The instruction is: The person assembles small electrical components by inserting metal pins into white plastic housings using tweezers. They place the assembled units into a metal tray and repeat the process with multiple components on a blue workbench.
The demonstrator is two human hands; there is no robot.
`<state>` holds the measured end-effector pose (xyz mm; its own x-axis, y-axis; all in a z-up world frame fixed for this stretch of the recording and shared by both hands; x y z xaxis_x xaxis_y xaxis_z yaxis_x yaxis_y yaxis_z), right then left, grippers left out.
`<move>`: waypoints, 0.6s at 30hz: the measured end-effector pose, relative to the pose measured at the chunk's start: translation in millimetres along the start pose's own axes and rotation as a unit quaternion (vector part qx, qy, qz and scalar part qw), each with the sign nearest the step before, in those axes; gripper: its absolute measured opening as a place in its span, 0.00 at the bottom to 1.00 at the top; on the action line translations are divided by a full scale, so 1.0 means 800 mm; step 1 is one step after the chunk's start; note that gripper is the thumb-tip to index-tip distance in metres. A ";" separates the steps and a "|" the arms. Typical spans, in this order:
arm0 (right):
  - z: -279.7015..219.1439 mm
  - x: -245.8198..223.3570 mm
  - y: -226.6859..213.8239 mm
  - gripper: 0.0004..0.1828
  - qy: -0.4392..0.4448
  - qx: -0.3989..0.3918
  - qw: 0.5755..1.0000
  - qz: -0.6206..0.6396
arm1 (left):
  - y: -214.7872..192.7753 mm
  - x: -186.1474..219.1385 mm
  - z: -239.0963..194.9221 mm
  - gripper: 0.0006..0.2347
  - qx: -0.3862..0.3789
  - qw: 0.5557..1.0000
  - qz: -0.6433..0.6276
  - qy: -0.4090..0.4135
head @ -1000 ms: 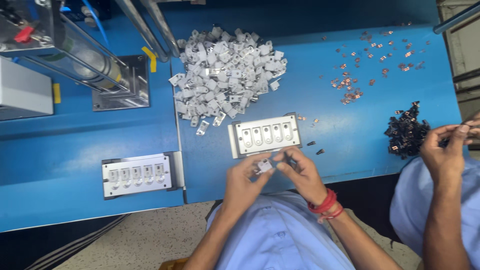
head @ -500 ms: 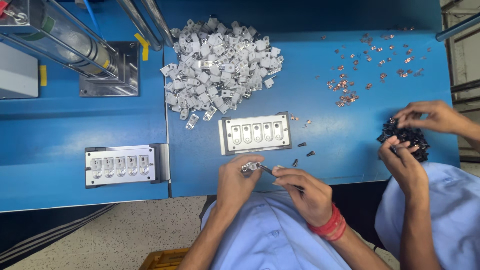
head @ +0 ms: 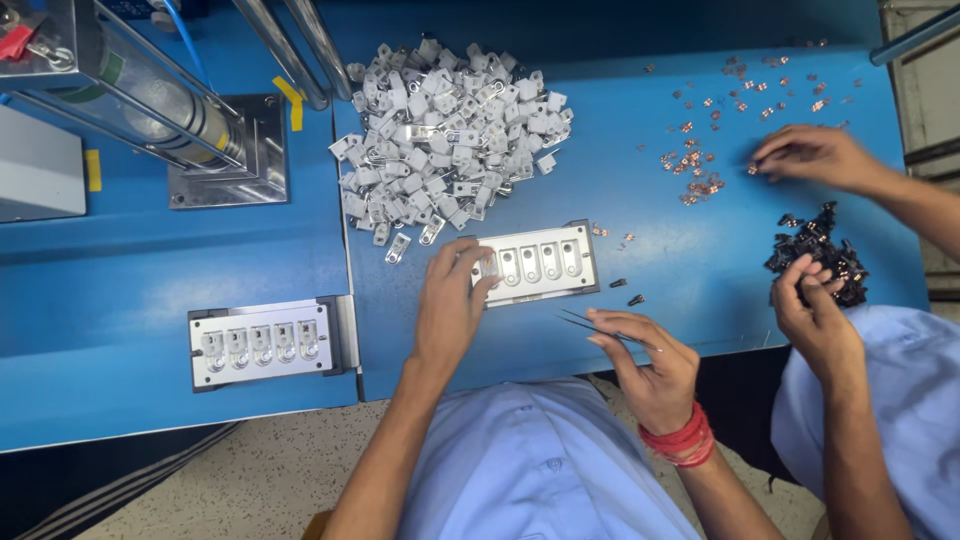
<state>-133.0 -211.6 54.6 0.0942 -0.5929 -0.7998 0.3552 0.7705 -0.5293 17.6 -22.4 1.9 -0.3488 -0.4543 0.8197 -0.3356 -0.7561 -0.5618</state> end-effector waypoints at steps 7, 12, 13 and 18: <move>-0.035 0.023 -0.014 0.10 0.174 -0.001 0.981 -0.080 | -0.010 -0.055 -0.013 0.14 0.129 0.989 0.049 -0.056; -0.050 0.081 0.002 0.22 0.226 -0.047 0.962 -0.144 | -0.012 -0.105 -0.015 0.13 0.184 0.971 0.091 -0.119; -0.053 0.089 0.004 0.21 0.199 -0.043 0.966 -0.159 | -0.009 -0.110 -0.014 0.12 0.185 0.970 0.087 -0.129; -0.061 0.115 0.004 0.14 0.156 -0.037 0.973 -0.164 | -0.006 -0.092 -0.016 0.09 0.238 0.967 0.053 -0.080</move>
<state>-168.4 -252.4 -34.9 -0.3046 -0.7181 -0.6258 0.2497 0.5738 -0.7800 33.6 20.5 -57.3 -0.2071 -0.5798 0.7880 0.1481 -0.8148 -0.5605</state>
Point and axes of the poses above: each hand's wrist, its own z-axis towards the middle knuckle, its own y-axis out of the palm, x = y × z, the point moved 1 cm from there along z, towards the middle knuckle, and after that the axes turned 4 degrees about -x, right-handed, at the moved point
